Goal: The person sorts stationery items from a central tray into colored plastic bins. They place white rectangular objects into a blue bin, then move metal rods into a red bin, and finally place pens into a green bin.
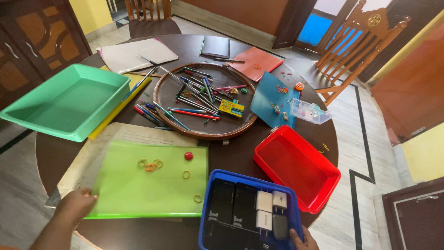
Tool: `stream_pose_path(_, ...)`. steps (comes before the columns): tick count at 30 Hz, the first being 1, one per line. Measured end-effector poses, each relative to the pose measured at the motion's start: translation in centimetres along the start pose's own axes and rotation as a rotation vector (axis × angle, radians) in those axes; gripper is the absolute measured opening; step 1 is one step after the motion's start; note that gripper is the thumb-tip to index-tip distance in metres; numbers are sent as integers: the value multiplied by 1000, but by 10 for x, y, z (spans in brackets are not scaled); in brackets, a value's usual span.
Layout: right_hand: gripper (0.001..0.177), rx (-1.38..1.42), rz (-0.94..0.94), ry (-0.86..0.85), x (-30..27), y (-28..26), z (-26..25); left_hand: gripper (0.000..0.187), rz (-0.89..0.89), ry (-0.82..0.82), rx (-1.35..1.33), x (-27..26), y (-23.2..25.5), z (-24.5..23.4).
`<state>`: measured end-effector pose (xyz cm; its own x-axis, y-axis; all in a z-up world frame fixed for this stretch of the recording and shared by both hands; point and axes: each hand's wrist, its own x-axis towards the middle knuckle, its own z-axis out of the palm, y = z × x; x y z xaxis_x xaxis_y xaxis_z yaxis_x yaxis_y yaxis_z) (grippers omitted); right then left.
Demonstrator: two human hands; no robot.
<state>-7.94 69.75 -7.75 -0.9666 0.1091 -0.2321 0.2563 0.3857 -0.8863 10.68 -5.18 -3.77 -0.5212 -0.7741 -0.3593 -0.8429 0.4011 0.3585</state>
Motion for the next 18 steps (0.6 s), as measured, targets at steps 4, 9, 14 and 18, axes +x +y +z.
stream_pose_path(4,55,12,-91,61,-4,5,-6,52,-175,79,225,2,-16,-29)
stream_pose_path(9,53,103,-143,110,-10,14,8,64,-226,145,118,-10,-24,-38)
stream_pose_path(14,53,17,-159,87,-9,16,9,74,-302,159,165,-15,-7,-31)
stream_pose_path(18,51,44,-117,24,-5,16,10,74,-133,291,252,-48,29,-34)
